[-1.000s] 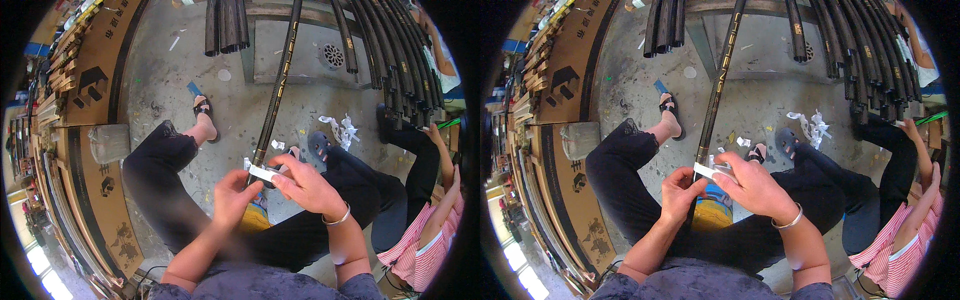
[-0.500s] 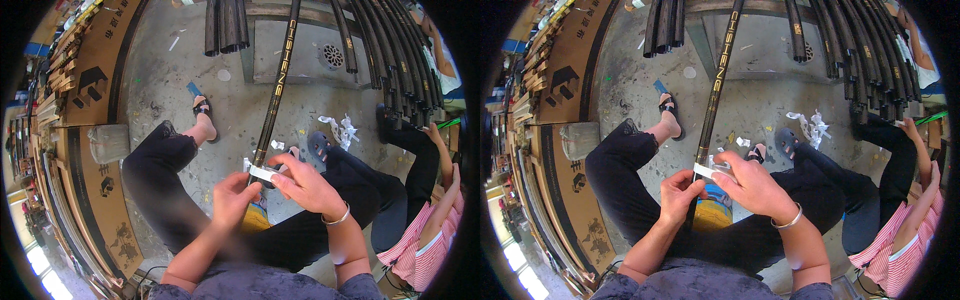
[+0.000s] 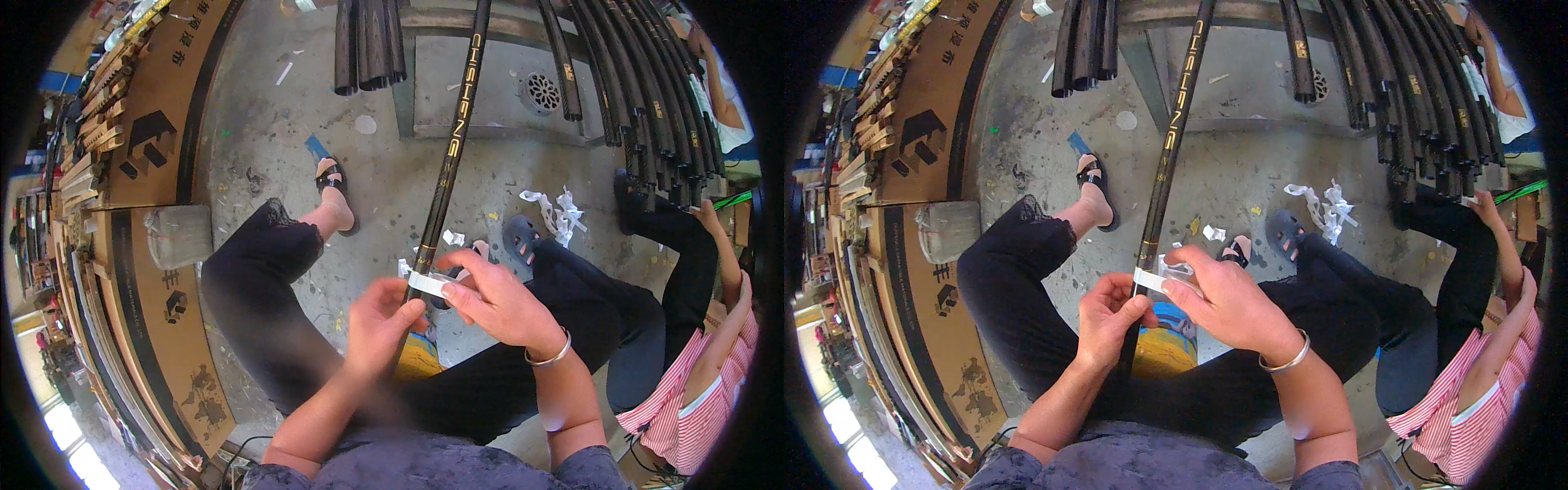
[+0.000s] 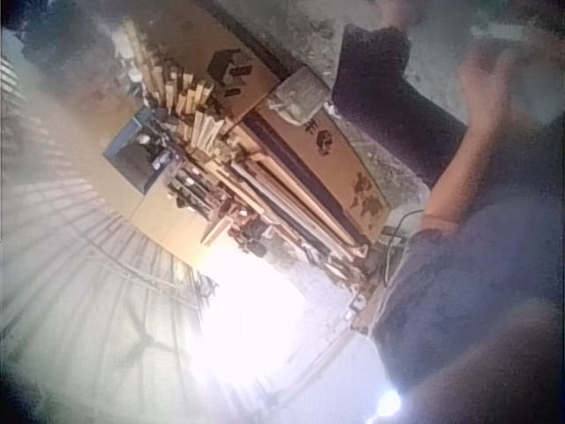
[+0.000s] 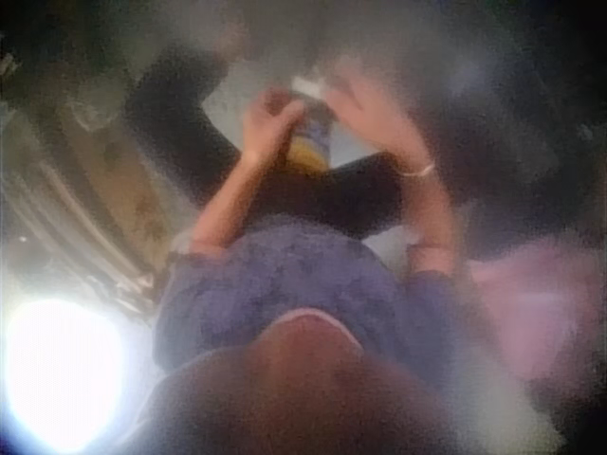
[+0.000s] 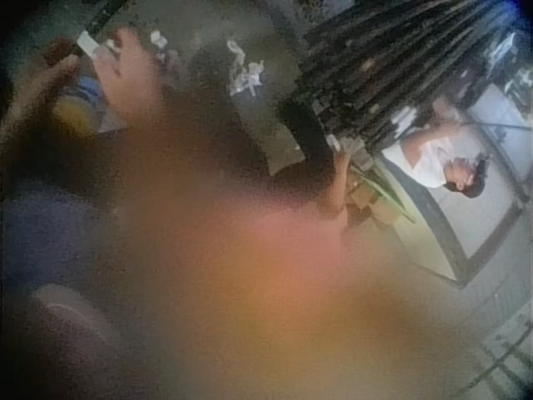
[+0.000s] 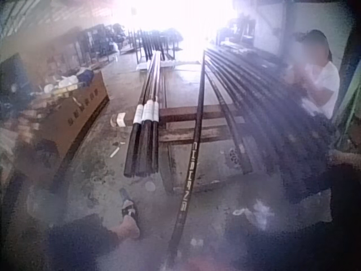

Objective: The person wraps white tape around the ends of long black poles, picking up one pole at a time from a rack, applying a strip of tape by hand, and smoothing it down before returning the pole to the group.

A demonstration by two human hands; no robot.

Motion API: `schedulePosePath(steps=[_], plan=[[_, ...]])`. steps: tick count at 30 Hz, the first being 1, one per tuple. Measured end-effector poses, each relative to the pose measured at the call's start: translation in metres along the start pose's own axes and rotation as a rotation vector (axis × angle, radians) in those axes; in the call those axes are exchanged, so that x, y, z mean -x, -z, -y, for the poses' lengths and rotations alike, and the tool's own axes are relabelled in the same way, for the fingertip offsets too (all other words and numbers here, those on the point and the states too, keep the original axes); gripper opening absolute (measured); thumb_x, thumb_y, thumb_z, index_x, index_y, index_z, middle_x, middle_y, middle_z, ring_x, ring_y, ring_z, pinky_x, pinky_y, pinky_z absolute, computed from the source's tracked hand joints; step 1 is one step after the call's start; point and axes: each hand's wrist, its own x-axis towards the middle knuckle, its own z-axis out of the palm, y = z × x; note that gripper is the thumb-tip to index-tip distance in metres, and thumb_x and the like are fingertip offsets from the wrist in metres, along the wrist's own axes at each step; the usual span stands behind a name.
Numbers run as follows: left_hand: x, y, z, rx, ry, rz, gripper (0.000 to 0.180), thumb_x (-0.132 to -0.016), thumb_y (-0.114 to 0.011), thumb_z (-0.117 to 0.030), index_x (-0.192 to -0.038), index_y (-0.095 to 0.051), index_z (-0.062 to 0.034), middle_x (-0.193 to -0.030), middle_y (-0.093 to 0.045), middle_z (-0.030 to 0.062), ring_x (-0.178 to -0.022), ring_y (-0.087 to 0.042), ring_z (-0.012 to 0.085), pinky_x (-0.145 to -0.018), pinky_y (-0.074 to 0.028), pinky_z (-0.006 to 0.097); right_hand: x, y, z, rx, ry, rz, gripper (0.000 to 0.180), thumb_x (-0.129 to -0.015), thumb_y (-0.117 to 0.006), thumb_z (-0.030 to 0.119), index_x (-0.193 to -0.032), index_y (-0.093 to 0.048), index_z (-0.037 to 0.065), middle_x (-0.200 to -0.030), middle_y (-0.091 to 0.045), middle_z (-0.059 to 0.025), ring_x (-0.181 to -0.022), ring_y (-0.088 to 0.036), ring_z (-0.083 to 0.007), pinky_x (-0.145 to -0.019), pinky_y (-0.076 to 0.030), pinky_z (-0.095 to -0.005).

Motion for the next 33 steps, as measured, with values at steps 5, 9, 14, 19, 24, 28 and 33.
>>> schedulePosePath(steps=[5, 9, 14, 19, 24, 28, 33], plan=[[-0.0004, 0.0008, -0.0012, 0.032, -0.008, 0.027, 0.025, -0.090, -0.067, -0.010, -0.106, -0.052, 0.0030, -0.083, -0.065, 0.0107, -0.069, -0.066, 0.0165, -0.068, -0.055, 0.028, -0.0005, 0.0013, 0.0019, 0.017, 0.001, 0.003, 0.034, -0.096, -0.058, 0.025, -0.116, -0.052, -0.001, -0.072, -0.064, -0.0204, -0.068, -0.066, -0.0341, -0.062, -0.047, -0.0399], [0.0012, 0.0000, -0.0034, 0.038, -0.003, 0.031, 0.024, -0.091, -0.066, -0.010, -0.106, -0.053, 0.0030, -0.083, -0.065, 0.0110, -0.070, -0.066, 0.0168, -0.069, -0.055, 0.028, -0.0006, 0.0002, 0.0019, 0.003, 0.010, -0.005, 0.033, -0.096, -0.058, 0.025, -0.115, -0.052, -0.001, -0.072, -0.064, -0.0207, -0.069, -0.066, -0.0344, -0.063, -0.047, -0.0398], [0.0010, 0.0018, -0.0002, 0.052, 0.017, 0.027, 0.024, -0.092, -0.066, -0.012, -0.107, -0.054, 0.0035, -0.084, -0.066, 0.0109, -0.072, -0.066, 0.0170, -0.070, -0.056, 0.029, -0.0010, 0.0000, 0.0025, 0.015, 0.012, -0.006, 0.034, -0.095, -0.058, 0.025, -0.116, -0.052, -0.001, -0.072, -0.064, -0.0208, -0.069, -0.066, -0.0349, -0.063, -0.047, -0.0399], [0.0023, 0.0015, 0.0000, 0.064, 0.015, 0.031, 0.027, -0.092, -0.067, -0.016, -0.106, -0.056, 0.0043, -0.084, -0.066, 0.0109, -0.073, -0.066, 0.0166, -0.071, -0.056, 0.029, -0.0015, -0.0002, -0.0016, 0.020, 0.056, 0.017, 0.028, -0.098, -0.053, 0.015, -0.120, -0.049, -0.002, -0.064, -0.054, -0.0032, -0.058, -0.050, -0.0100, -0.054, -0.040, -0.0275], [0.0026, 0.0029, 0.0017, 0.061, -0.020, 0.066, 0.032, -0.093, -0.067, -0.022, -0.107, -0.056, 0.0048, -0.083, -0.066, 0.0108, -0.072, -0.065, 0.0167, -0.071, -0.054, 0.029, -0.0017, 0.0002, -0.0033, 0.044, 0.064, 0.017, 0.029, -0.097, -0.053, 0.015, -0.119, -0.049, -0.003, -0.063, -0.054, -0.0037, -0.058, -0.050, -0.0104, -0.054, -0.040, -0.0277], [0.0021, 0.0058, 0.0055, 0.077, -0.023, 0.099, 0.037, -0.093, -0.067, -0.027, -0.108, -0.055, 0.0045, -0.083, -0.065, 0.0107, -0.069, -0.063, 0.0160, -0.068, -0.052, 0.028, -0.0022, 0.0002, -0.0006, 0.036, 0.056, 0.025, 0.029, -0.097, -0.053, 0.016, -0.119, -0.049, -0.003, -0.062, -0.055, -0.0048, -0.057, -0.051, -0.0110, -0.054, -0.040, -0.0284], [0.0010, 0.0060, 0.0033, 0.135, -0.012, 0.159, 0.040, -0.093, -0.067, -0.031, -0.109, -0.052, 0.0023, -0.080, -0.061, 0.0097, -0.061, -0.057, 0.0138, -0.056, -0.046, 0.026, -0.0015, 0.0004, 0.0002, 0.037, 0.055, 0.029, 0.030, -0.097, -0.054, 0.017, -0.119, -0.050, -0.003, -0.062, -0.056, -0.0055, -0.057, -0.052, -0.0117, -0.054, -0.041, -0.0289]])
